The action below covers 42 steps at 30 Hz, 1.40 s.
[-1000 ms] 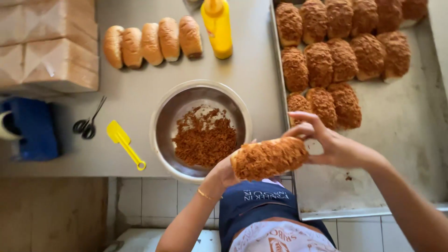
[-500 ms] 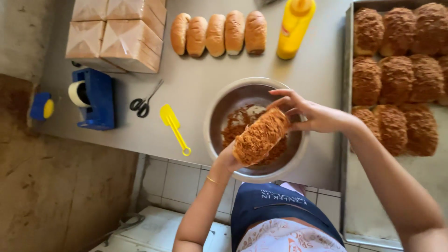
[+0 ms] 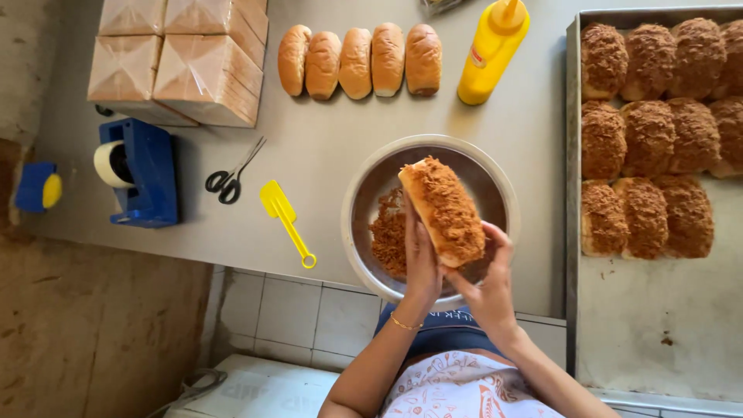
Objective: Preparing bread rolls by spreading cream and applying shredded meat toppings.
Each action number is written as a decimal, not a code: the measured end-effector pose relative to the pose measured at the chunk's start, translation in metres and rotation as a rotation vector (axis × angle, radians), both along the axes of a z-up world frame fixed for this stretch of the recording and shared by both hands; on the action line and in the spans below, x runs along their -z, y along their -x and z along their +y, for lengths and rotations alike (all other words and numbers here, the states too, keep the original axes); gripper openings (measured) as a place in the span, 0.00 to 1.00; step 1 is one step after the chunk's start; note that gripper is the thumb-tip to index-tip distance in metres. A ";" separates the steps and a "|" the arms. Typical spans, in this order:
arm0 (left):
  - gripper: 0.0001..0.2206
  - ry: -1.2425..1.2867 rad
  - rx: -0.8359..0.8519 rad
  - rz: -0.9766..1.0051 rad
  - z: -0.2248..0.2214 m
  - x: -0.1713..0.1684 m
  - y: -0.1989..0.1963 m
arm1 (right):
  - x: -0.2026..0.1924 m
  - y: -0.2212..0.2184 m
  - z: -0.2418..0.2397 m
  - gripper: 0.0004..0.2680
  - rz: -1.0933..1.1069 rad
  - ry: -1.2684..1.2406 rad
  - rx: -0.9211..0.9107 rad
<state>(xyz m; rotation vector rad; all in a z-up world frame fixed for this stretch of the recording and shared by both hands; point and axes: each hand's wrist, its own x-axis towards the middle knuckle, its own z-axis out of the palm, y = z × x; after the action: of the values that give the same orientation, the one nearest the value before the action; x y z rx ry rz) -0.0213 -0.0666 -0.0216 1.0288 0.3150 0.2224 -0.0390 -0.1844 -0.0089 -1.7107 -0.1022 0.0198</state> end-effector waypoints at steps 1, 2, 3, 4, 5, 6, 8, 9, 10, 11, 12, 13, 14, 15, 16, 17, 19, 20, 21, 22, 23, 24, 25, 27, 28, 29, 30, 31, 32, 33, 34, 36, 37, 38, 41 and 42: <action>0.33 0.002 -0.002 0.000 -0.007 -0.009 0.000 | -0.002 -0.001 -0.002 0.38 0.000 0.002 -0.002; 0.36 0.042 0.023 -0.035 -0.014 -0.018 0.000 | -0.005 -0.002 -0.005 0.39 -0.045 -0.051 0.035; 0.39 0.081 0.047 -0.069 -0.022 -0.027 -0.001 | -0.007 -0.004 -0.009 0.40 -0.091 -0.104 0.071; 0.39 0.083 0.049 -0.067 -0.022 -0.028 -0.001 | -0.007 -0.004 -0.016 0.40 -0.089 -0.103 0.074; 0.43 0.059 0.090 -0.065 -0.023 -0.030 -0.002 | -0.007 -0.004 -0.024 0.41 -0.133 -0.083 0.084; 0.48 0.033 0.132 -0.061 -0.023 -0.031 -0.001 | -0.007 -0.002 -0.032 0.43 -0.175 -0.066 0.094; 0.48 -0.005 0.144 -0.054 -0.030 -0.032 0.002 | -0.002 0.000 -0.051 0.43 -0.174 -0.062 0.107; 0.49 -0.043 0.155 -0.051 -0.034 -0.033 0.003 | 0.000 0.001 -0.061 0.43 -0.175 -0.057 0.117; 0.49 -0.043 0.167 -0.050 -0.041 -0.030 0.003 | 0.002 0.004 -0.068 0.43 -0.174 -0.057 0.129; 0.44 -0.016 0.146 -0.072 -0.049 -0.027 0.002 | 0.003 0.006 -0.077 0.44 -0.165 -0.034 0.136; 0.41 0.016 0.133 -0.092 -0.060 -0.024 0.003 | 0.004 0.010 -0.088 0.44 -0.155 -0.005 0.150; 0.41 0.022 0.152 -0.089 -0.071 -0.024 0.002 | 0.007 0.014 -0.099 0.44 -0.152 0.001 0.169; 0.41 0.002 0.160 -0.078 -0.083 -0.023 0.001 | 0.010 0.019 -0.111 0.44 -0.149 0.026 0.197; 0.41 -0.018 0.169 -0.067 -0.096 -0.022 0.000 | 0.014 0.023 -0.124 0.44 -0.146 0.051 0.225; 0.41 -0.009 0.196 -0.065 -0.106 -0.029 0.002 | 0.006 0.028 -0.135 0.44 -0.143 0.063 0.252; 0.37 0.000 0.292 -0.045 -0.117 -0.036 0.004 | -0.001 0.033 -0.147 0.41 -0.095 0.063 0.264; 0.34 0.016 0.422 -0.026 -0.145 -0.043 0.006 | -0.008 0.043 -0.175 0.39 -0.045 0.069 0.310; 0.33 0.035 0.476 0.031 -0.162 -0.042 0.006 | -0.008 0.048 -0.192 0.39 -0.036 0.097 0.350; 0.33 0.053 0.530 0.088 -0.178 -0.041 0.007 | -0.008 0.053 -0.208 0.39 -0.026 0.124 0.390; 0.33 0.062 0.551 0.090 -0.198 -0.035 0.008 | -0.005 0.060 -0.226 0.39 -0.023 0.134 0.411; 0.33 0.114 0.598 0.095 -0.217 -0.028 0.009 | -0.002 0.067 -0.244 0.39 0.002 0.193 0.448; 0.33 0.164 0.638 0.102 -0.236 -0.021 0.010 | 0.002 0.073 -0.262 0.39 0.029 0.248 0.478; 0.33 0.171 0.652 0.108 -0.255 -0.015 0.009 | 0.006 0.076 -0.278 0.39 0.036 0.254 0.492; 0.32 0.235 0.765 0.141 -0.290 -0.003 0.012 | 0.012 0.084 -0.309 0.39 0.036 0.420 0.541; 0.32 0.239 0.775 0.151 -0.306 0.007 0.011 | 0.017 0.085 -0.322 0.39 0.047 0.424 0.550; 0.32 0.275 0.790 0.186 -0.322 0.017 0.012 | 0.022 0.086 -0.335 0.39 0.066 0.438 0.572; 0.32 0.311 0.804 0.220 -0.336 0.027 0.012 | 0.027 0.088 -0.346 0.39 0.084 0.452 0.594; 0.32 0.313 0.813 0.228 -0.352 0.037 0.014 | 0.039 0.090 -0.359 0.39 0.094 0.454 0.602; 0.31 0.245 0.798 0.206 -0.366 0.048 0.014 | 0.052 0.090 -0.371 0.40 0.061 0.452 0.641; 0.29 0.178 0.782 0.185 -0.379 0.058 0.015 | 0.063 0.090 -0.381 0.42 0.028 0.451 0.680; 0.29 0.174 0.779 0.187 -0.390 0.070 0.014 | 0.069 0.088 -0.390 0.42 0.030 0.447 0.678; 0.29 0.200 0.774 0.266 -0.409 0.093 0.011 | 0.079 0.082 -0.404 0.42 0.027 0.442 0.684; 0.29 0.197 0.769 0.266 -0.413 0.097 0.008 | 0.082 0.078 -0.407 0.42 0.027 0.438 0.680; 0.28 0.218 0.741 0.307 -0.417 0.101 0.004 | 0.086 0.073 -0.411 0.43 0.028 0.450 0.670; 0.27 0.267 0.677 0.351 -0.426 0.123 -0.002 | 0.092 0.061 -0.418 0.44 0.035 0.475 0.638; 0.27 0.295 0.644 0.355 -0.428 0.131 -0.004 | 0.093 0.056 -0.419 0.44 0.042 0.489 0.617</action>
<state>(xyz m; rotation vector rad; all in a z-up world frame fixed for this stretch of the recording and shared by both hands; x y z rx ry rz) -0.0175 -0.4949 -0.1530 0.8253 0.3092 -0.5787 -0.0950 -0.6031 -0.1018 -2.1623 0.5005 -0.4061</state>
